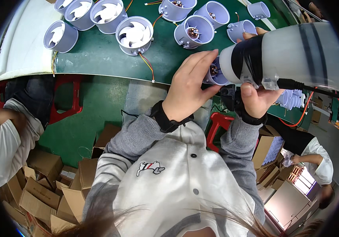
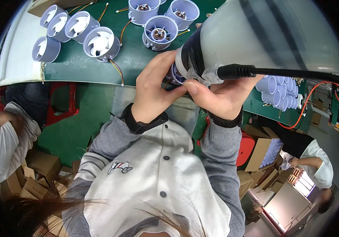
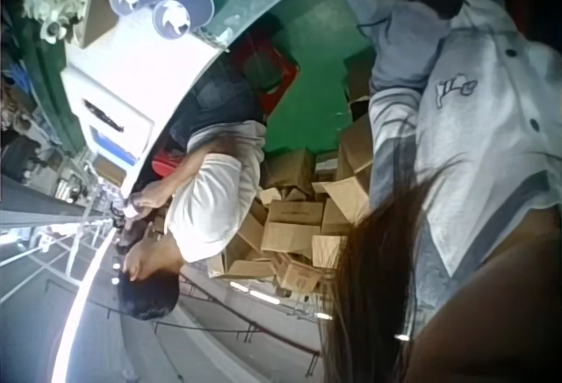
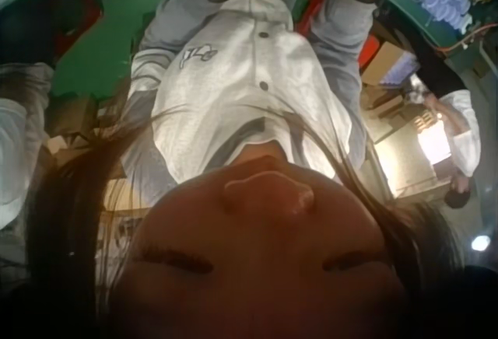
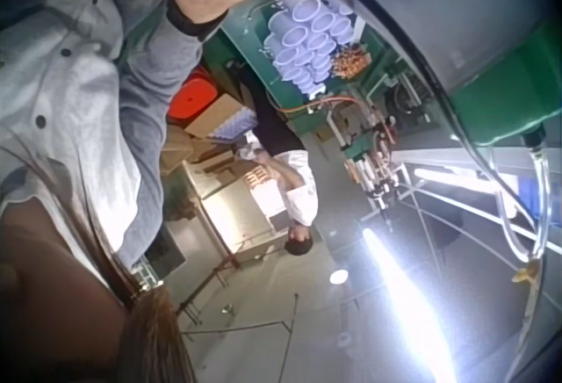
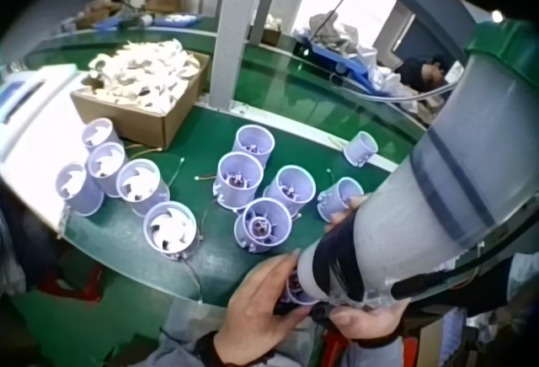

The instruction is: The person picks up a fan blade from a box, inserts it into a motor housing, and applies glue from a dispenser into the assembly, repeating the process for several units.

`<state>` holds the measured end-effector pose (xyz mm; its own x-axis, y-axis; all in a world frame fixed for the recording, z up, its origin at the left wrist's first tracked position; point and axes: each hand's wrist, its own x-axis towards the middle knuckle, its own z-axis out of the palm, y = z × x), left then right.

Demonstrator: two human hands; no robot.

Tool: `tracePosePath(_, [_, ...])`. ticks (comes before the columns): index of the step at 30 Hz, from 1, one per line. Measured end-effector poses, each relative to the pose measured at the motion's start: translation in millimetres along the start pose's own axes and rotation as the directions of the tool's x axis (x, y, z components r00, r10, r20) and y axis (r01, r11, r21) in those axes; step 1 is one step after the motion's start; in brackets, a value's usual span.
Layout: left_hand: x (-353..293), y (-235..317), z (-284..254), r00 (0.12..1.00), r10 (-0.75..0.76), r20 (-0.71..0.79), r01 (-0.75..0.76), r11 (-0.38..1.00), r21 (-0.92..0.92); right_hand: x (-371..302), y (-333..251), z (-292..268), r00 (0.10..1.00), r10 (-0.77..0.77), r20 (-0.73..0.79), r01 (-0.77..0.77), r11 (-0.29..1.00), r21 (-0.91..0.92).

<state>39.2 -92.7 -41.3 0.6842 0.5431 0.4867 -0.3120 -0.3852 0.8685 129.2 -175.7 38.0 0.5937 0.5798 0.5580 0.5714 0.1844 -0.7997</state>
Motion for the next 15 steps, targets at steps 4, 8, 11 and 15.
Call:
tracePosePath(4, [-0.1, 1.2, -0.5, 1.000, -0.006, 0.005, 0.006, 1.000, 0.006, 0.7, 2.5, -1.0, 1.000, -0.028, 0.014, 0.028, 0.999, 0.026])
tracePosePath(8, [-0.1, 0.3, 0.4, 1.000, -0.003, -0.016, 0.003, 1.000, 0.000, -1.0, -3.7, -5.4, 1.000, -0.014, 0.017, 0.014, 1.000, 0.009])
tracePosePath(11, [2.3, 3.3, -0.5, 0.999, 0.018, -0.042, -0.014, 0.995, 0.098, 2.5, -11.8, -10.3, 0.999, -0.001, -0.038, -0.001, 0.999, -0.048])
tracePosePath(15, [7.3, 7.6, -8.3, 0.993, 0.006, -0.118, 0.035, 0.940, 0.338, 28.6, -24.4, -20.5, 0.992, -0.119, -0.039, 0.121, 0.991, 0.061])
